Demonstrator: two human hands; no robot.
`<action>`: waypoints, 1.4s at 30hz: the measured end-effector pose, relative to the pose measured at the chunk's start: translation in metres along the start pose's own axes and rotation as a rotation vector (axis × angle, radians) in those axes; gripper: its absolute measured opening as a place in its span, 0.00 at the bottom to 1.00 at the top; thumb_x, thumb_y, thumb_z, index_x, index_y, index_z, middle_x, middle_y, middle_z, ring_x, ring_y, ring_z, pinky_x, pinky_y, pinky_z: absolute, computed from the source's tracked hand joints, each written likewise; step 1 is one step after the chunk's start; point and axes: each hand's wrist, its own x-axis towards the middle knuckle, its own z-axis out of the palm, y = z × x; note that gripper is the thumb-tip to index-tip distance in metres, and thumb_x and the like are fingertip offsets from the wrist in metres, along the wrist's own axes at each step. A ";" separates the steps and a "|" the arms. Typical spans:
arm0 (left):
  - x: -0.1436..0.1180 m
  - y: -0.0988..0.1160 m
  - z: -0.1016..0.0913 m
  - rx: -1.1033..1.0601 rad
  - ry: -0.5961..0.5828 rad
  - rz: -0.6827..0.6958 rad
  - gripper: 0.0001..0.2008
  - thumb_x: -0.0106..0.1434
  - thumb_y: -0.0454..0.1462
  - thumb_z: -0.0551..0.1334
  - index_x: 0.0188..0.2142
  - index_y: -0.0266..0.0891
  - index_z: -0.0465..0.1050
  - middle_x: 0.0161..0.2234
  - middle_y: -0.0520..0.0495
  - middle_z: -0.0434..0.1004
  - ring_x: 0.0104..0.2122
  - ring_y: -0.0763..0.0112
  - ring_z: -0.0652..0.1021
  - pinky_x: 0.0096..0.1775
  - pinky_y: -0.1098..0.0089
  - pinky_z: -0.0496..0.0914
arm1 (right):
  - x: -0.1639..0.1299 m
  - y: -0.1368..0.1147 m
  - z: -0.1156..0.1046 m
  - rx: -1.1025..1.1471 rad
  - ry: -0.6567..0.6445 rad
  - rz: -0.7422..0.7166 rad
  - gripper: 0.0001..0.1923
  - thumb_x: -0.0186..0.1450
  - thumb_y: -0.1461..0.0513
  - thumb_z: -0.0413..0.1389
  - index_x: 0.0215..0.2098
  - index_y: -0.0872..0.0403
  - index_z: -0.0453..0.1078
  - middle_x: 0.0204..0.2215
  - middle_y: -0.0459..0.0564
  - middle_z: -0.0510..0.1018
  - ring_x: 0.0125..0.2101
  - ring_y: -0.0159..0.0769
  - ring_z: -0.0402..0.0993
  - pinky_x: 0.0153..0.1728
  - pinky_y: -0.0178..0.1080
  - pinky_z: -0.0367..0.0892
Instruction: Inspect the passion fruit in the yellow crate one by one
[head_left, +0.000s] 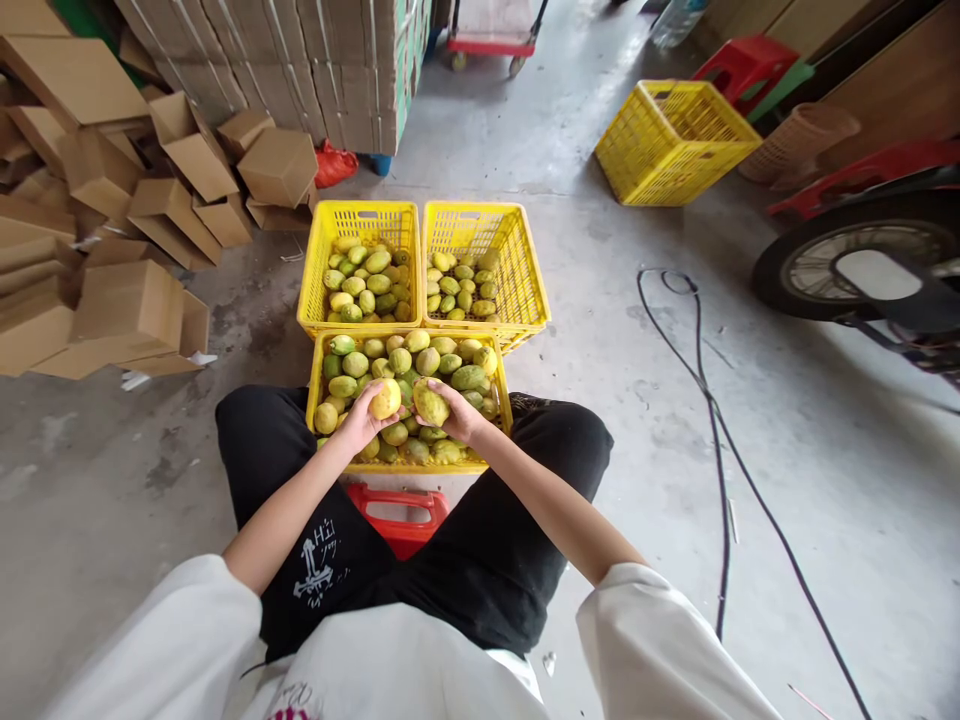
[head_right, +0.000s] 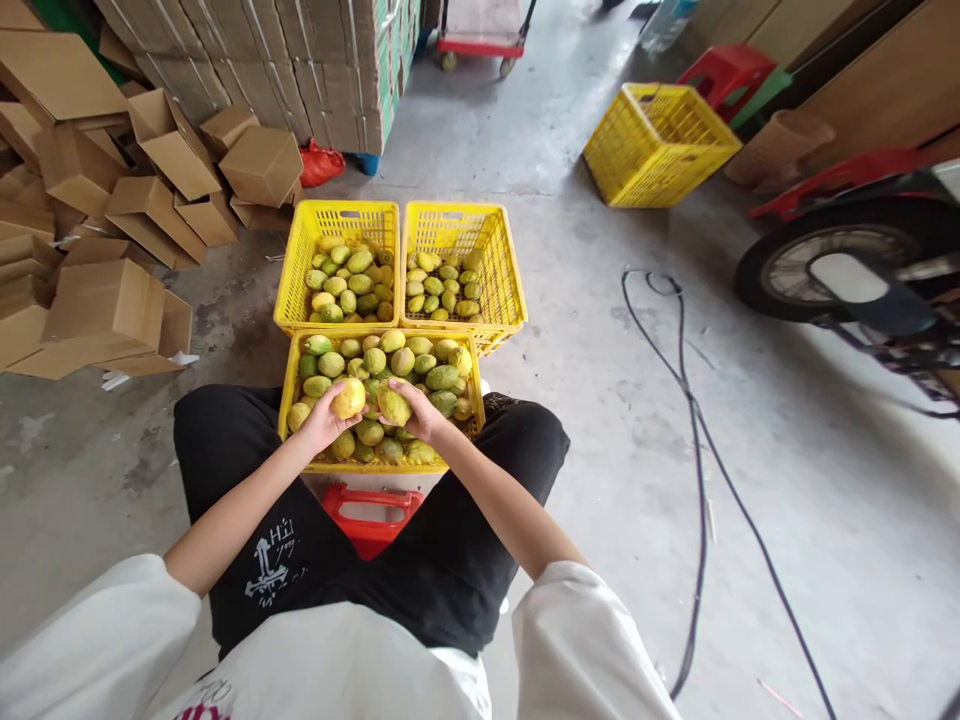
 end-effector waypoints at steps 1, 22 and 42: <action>0.001 -0.001 -0.001 0.000 0.000 -0.002 0.04 0.80 0.35 0.71 0.51 0.42 0.80 0.39 0.44 0.90 0.32 0.61 0.91 0.30 0.71 0.82 | 0.000 -0.001 0.001 0.004 0.015 0.008 0.14 0.74 0.56 0.77 0.50 0.46 0.80 0.43 0.50 0.92 0.47 0.51 0.96 0.43 0.45 0.95; 0.005 -0.003 -0.012 -0.069 -0.048 -0.014 0.21 0.69 0.37 0.72 0.61 0.45 0.77 0.57 0.35 0.95 0.67 0.36 0.94 0.56 0.50 0.95 | 0.000 -0.001 -0.001 0.076 0.073 -0.015 0.18 0.68 0.56 0.71 0.53 0.44 0.74 0.47 0.54 0.92 0.57 0.62 0.96 0.51 0.58 0.98; 0.003 -0.006 -0.014 -0.095 -0.038 0.050 0.27 0.67 0.32 0.78 0.60 0.52 0.72 0.64 0.47 0.91 0.68 0.48 0.94 0.67 0.44 0.92 | -0.009 -0.010 0.007 0.150 -0.013 -0.083 0.22 0.56 0.56 0.67 0.49 0.42 0.72 0.50 0.58 0.93 0.68 0.72 0.91 0.59 0.70 0.96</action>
